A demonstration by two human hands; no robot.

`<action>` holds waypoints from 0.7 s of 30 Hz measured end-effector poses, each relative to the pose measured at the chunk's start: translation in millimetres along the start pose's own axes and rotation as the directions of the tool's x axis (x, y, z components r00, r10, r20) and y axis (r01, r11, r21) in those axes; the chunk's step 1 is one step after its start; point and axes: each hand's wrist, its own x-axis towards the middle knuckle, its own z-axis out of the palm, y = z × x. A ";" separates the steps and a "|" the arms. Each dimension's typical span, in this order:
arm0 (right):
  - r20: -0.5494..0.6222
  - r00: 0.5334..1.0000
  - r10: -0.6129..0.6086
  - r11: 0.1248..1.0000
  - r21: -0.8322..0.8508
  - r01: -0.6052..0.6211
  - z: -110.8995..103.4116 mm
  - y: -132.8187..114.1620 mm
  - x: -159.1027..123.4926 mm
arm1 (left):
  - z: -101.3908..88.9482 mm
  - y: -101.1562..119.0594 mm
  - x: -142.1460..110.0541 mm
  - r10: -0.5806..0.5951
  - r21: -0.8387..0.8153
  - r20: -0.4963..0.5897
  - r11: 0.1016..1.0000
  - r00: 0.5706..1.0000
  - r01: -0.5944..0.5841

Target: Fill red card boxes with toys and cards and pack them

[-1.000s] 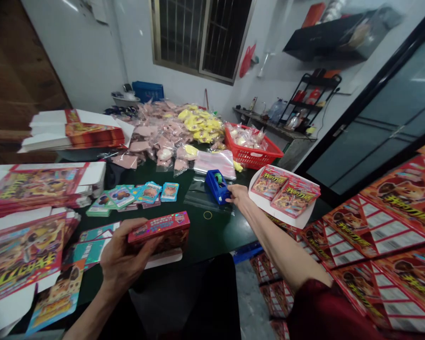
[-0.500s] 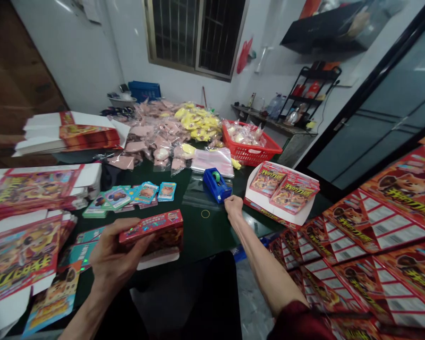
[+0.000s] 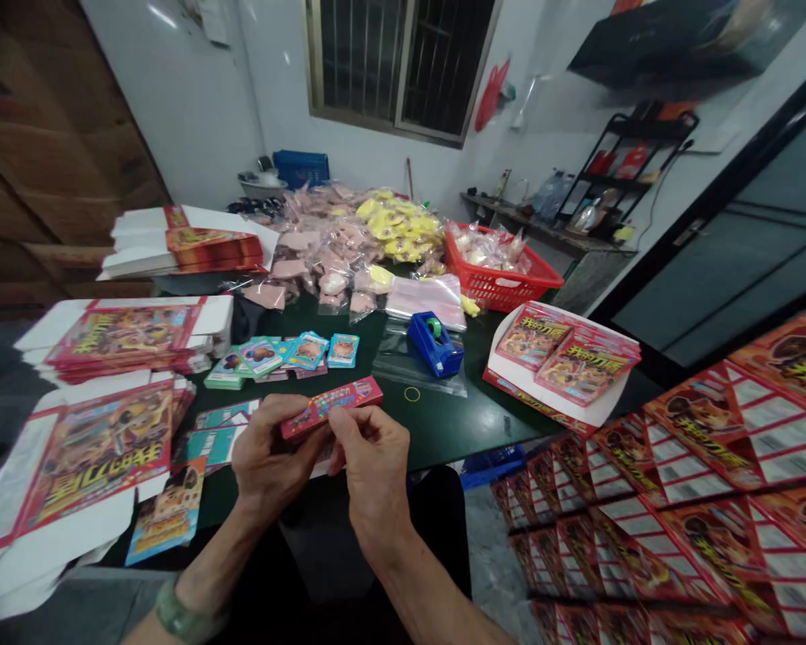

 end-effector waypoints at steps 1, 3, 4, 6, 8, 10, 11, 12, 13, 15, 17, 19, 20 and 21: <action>-0.029 1.000 0.009 1.000 -0.001 -0.009 1.4 2.0 1.3 | -1.8 0.0 0.7 0.014 0.013 0.012 1.000 1.000 -0.015; -0.041 0.997 0.059 0.998 0.030 -0.057 1.5 2.9 3.0 | -6.5 -0.3 4.1 0.031 0.052 0.090 0.998 0.995 -0.036; -0.029 0.995 0.092 0.994 0.058 -0.091 1.0 2.3 3.2 | -9.0 -0.7 6.5 0.044 0.081 0.159 0.995 0.986 -0.057; -0.001 0.989 0.151 0.982 0.116 -0.150 0.3 1.6 3.1 | -13.7 -1.8 11.9 0.062 0.145 0.315 0.983 0.947 -0.112; 0.021 0.986 0.168 0.973 0.156 -0.169 -0.6 6.0 3.6 | -16.9 -3.2 16.4 0.065 0.171 0.432 0.973 0.899 -0.152; 0.025 0.981 0.193 0.967 0.165 -0.194 -3.3 18.2 4.6 | -18.7 -4.9 19.5 0.062 0.141 0.469 0.979 0.881 -0.144; 0.014 0.974 0.228 0.962 0.153 -0.228 -5.5 26.9 4.8 | -19.5 -5.9 20.6 0.056 0.116 0.469 0.985 0.881 -0.125; -0.001 0.961 0.275 0.953 0.133 -0.273 -8.3 36.5 4.7 | -20.8 -6.9 21.7 0.053 0.090 0.462 0.990 0.885 -0.106; -0.016 0.945 0.326 0.940 0.111 -0.322 -11.6 46.2 4.2 | -22.6 -7.7 22.6 0.048 0.067 0.445 0.994 0.894 -0.087; -0.041 0.923 0.384 0.922 0.074 -0.380 -18.1 61.9 2.0 | -28.3 -8.2 23.8 0.028 0.037 0.378 0.998 0.925 -0.046; -0.090 0.931 0.352 0.936 0.030 -0.351 -23.5 67.8 -0.1 | -35.7 -6.7 21.9 -0.027 0.035 0.242 0.999 0.970 0.019; -0.159 0.957 0.243 0.966 -0.048 -0.254 -27.8 62.0 0.7 | -41.5 -4.0 13.9 -0.115 0.031 0.064 0.993 0.991 0.113; -0.169 0.971 0.171 0.978 -0.090 -0.188 -30.1 55.3 2.9 | -43.0 -3.0 7.1 -0.175 0.027 -0.016 0.984 0.984 0.176; -0.151 0.984 0.098 0.986 -0.121 -0.117 -33.0 46.7 6.5 | -43.4 -2.5 -1.2 -0.248 0.007 -0.078 0.968 0.966 0.249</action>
